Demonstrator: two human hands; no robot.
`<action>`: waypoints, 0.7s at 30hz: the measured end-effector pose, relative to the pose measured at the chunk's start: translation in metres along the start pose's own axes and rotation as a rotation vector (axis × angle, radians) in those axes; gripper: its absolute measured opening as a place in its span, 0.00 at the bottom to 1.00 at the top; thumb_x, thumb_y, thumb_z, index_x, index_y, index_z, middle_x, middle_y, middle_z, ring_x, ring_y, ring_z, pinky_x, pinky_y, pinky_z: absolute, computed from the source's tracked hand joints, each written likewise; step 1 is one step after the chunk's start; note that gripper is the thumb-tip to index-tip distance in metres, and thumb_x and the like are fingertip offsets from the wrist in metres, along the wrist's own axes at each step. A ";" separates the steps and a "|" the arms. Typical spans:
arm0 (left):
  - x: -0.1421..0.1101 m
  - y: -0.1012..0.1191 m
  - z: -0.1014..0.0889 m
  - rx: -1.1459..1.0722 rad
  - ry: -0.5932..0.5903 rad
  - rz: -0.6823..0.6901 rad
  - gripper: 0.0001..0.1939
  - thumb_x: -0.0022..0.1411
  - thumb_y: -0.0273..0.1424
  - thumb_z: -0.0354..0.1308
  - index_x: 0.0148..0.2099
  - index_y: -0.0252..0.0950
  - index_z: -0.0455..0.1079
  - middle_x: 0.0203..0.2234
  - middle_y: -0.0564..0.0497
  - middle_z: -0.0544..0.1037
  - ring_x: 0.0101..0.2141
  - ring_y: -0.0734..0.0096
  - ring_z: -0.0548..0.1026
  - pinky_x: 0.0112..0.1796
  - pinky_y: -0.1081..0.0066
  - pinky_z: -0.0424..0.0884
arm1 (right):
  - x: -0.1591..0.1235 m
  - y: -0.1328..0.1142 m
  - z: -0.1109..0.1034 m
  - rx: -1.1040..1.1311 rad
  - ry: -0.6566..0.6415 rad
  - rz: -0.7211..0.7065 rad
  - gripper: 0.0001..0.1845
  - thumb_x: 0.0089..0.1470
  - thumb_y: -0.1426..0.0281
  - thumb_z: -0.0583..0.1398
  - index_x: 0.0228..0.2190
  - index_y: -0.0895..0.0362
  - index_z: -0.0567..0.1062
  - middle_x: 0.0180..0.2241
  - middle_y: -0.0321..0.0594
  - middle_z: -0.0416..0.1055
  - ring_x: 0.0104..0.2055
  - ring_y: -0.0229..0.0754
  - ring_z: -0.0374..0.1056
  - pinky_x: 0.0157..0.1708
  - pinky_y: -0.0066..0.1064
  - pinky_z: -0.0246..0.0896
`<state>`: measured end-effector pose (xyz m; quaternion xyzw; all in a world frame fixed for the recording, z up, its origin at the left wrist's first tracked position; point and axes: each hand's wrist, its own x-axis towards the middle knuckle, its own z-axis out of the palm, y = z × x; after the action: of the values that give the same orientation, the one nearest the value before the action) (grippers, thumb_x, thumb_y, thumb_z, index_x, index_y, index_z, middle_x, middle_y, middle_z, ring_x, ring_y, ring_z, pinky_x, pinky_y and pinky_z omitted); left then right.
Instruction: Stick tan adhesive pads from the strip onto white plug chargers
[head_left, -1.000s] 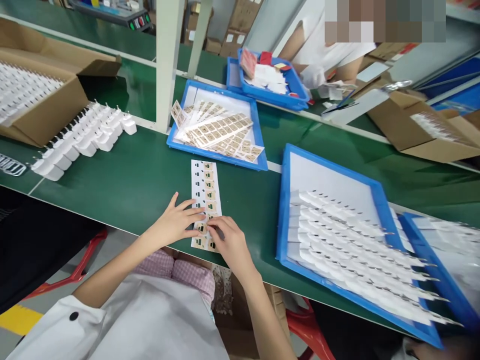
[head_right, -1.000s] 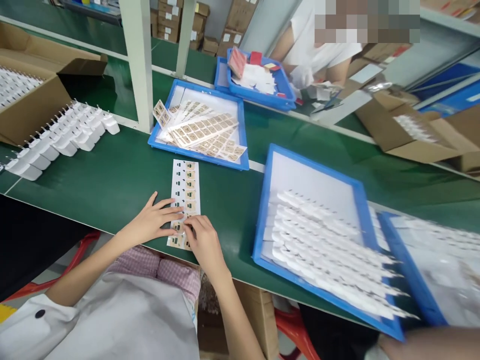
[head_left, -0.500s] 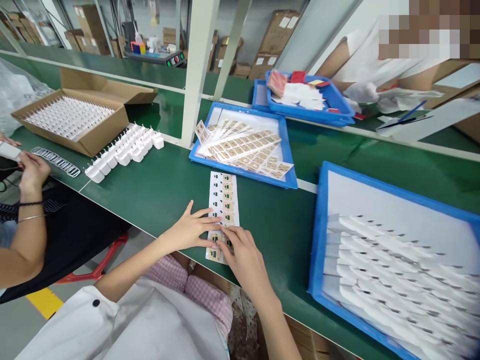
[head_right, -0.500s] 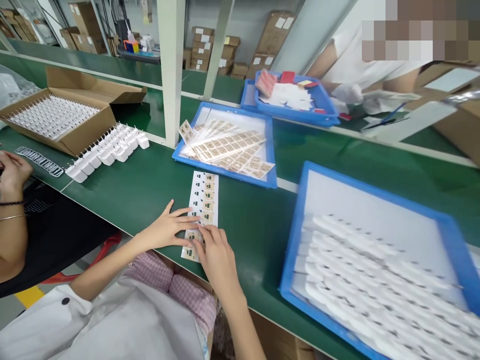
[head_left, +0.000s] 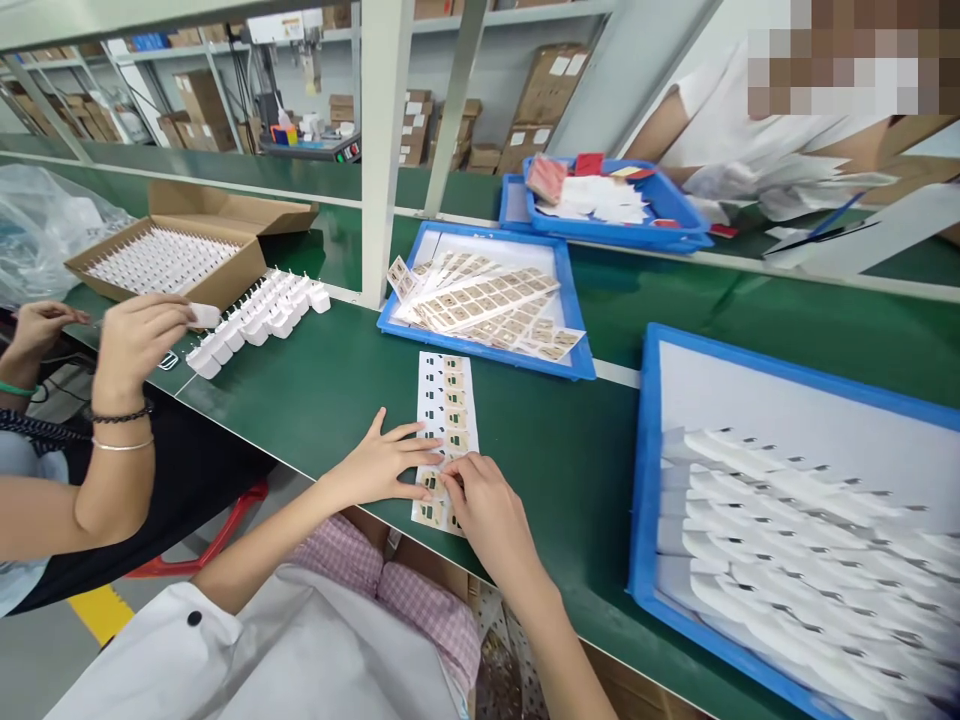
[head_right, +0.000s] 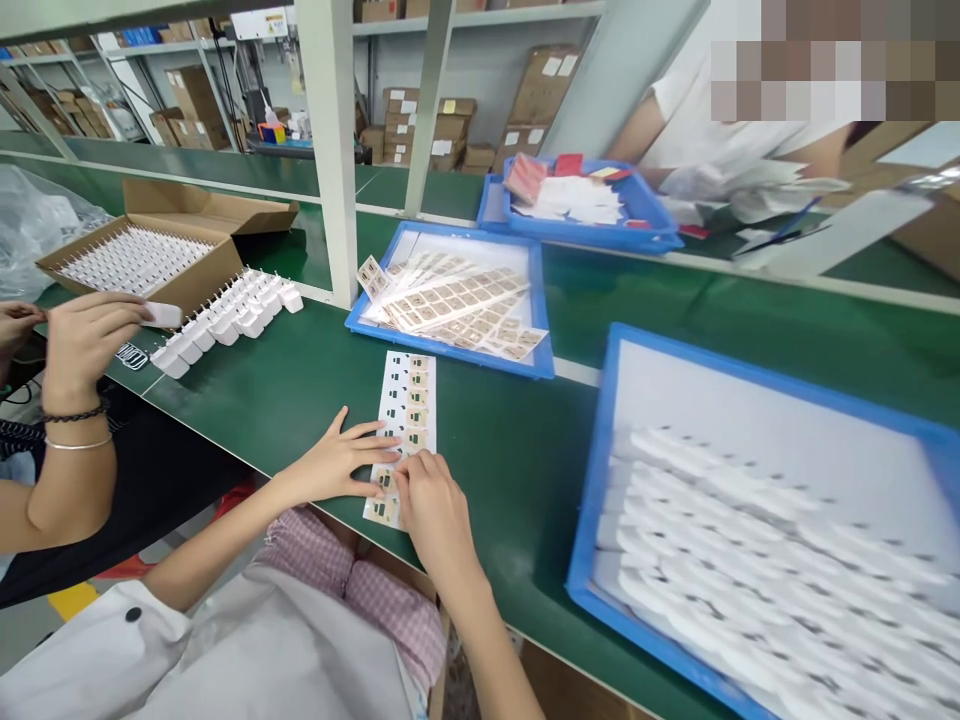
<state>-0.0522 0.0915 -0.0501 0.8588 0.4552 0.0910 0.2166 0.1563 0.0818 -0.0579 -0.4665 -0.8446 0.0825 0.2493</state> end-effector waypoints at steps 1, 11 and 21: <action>0.000 0.000 0.000 0.004 -0.002 0.002 0.29 0.66 0.51 0.62 0.65 0.48 0.70 0.68 0.49 0.69 0.72 0.50 0.59 0.68 0.26 0.35 | -0.001 0.000 0.000 -0.009 0.006 -0.017 0.17 0.70 0.69 0.50 0.29 0.53 0.69 0.29 0.41 0.72 0.33 0.44 0.69 0.25 0.32 0.60; 0.000 0.002 0.003 0.022 -0.022 0.032 0.35 0.64 0.54 0.62 0.69 0.47 0.66 0.69 0.45 0.67 0.73 0.48 0.57 0.68 0.27 0.33 | -0.019 0.002 -0.031 -0.113 0.066 -0.303 0.16 0.69 0.76 0.52 0.30 0.54 0.71 0.29 0.41 0.71 0.30 0.44 0.66 0.30 0.36 0.63; 0.049 -0.069 -0.128 0.182 0.361 -0.220 0.23 0.70 0.38 0.61 0.64 0.38 0.70 0.67 0.37 0.68 0.67 0.43 0.65 0.66 0.31 0.56 | -0.042 0.023 -0.016 0.557 0.487 0.254 0.12 0.64 0.64 0.62 0.28 0.54 0.75 0.27 0.37 0.73 0.29 0.40 0.70 0.28 0.31 0.66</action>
<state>-0.1207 0.2030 0.0301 0.7899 0.5838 0.1773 0.0618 0.1997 0.0582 -0.0672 -0.4875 -0.6417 0.2257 0.5473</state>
